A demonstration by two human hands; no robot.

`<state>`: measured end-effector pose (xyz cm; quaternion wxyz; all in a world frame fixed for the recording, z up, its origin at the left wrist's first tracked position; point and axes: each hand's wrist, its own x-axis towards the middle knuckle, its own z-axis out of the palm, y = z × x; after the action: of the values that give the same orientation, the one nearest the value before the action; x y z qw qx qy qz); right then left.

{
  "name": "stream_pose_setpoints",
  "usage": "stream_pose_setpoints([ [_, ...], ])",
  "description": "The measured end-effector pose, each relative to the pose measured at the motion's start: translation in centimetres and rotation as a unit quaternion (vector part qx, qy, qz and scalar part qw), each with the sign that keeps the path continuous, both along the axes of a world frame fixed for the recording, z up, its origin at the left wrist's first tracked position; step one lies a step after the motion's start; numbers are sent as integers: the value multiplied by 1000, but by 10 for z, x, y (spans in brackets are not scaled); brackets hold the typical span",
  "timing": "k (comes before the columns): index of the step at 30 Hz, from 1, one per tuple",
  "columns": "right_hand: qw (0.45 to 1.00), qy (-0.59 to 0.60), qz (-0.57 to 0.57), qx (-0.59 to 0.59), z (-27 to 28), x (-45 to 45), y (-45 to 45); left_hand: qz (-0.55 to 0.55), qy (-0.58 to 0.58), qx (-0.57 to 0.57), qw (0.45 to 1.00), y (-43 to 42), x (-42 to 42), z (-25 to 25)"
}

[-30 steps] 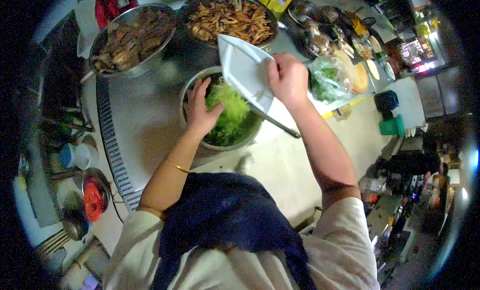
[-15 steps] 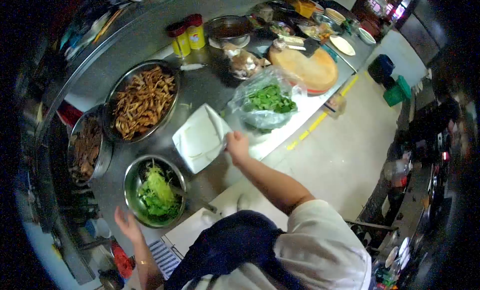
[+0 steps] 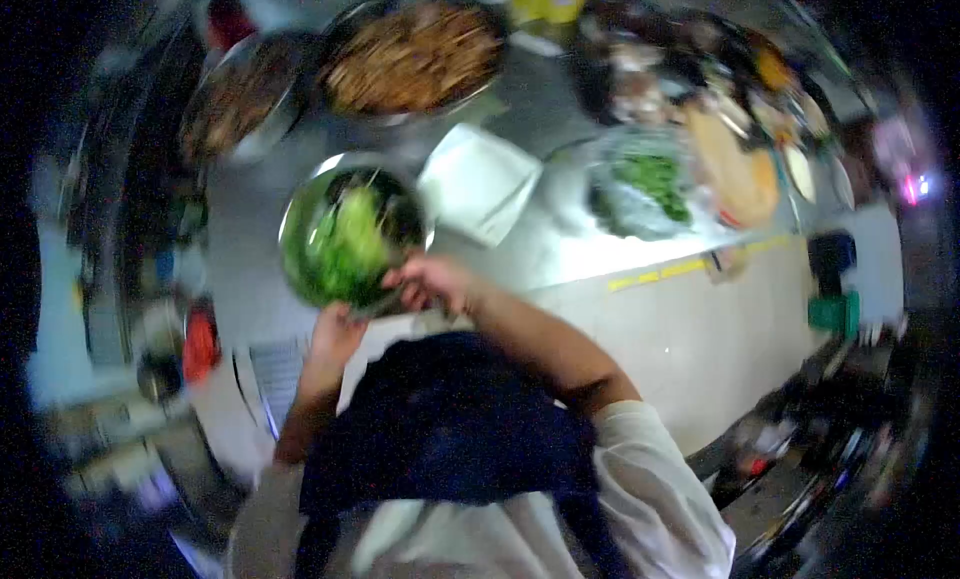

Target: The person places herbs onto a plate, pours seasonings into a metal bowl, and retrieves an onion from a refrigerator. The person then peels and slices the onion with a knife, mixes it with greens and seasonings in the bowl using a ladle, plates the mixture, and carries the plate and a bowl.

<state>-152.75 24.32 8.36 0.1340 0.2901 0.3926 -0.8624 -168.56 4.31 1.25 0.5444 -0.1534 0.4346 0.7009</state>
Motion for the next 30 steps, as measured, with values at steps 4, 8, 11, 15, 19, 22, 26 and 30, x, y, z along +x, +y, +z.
stream_pose_setpoints([
  [4,969,-34,-19,244,27,-9,-13,57,-68,30,996,2,-7,5],
  [8,762,117,73,632,65,2,-18,38,-81,57,994,0,-11,9],
  [11,626,85,169,756,87,15,-20,40,-50,74,995,-2,-15,13],
  [15,565,-5,297,770,104,29,-24,14,-47,48,998,-18,-22,12],
  [19,555,48,216,802,45,10,-16,-5,-58,38,998,-11,-11,23],
  [22,548,-29,254,797,10,2,-4,46,11,5,999,6,-19,-3],
  [26,451,145,61,878,16,50,15,113,99,-5,989,-17,15,23],
  [30,406,281,234,838,-29,172,8,165,20,9,986,-107,56,-38],
])
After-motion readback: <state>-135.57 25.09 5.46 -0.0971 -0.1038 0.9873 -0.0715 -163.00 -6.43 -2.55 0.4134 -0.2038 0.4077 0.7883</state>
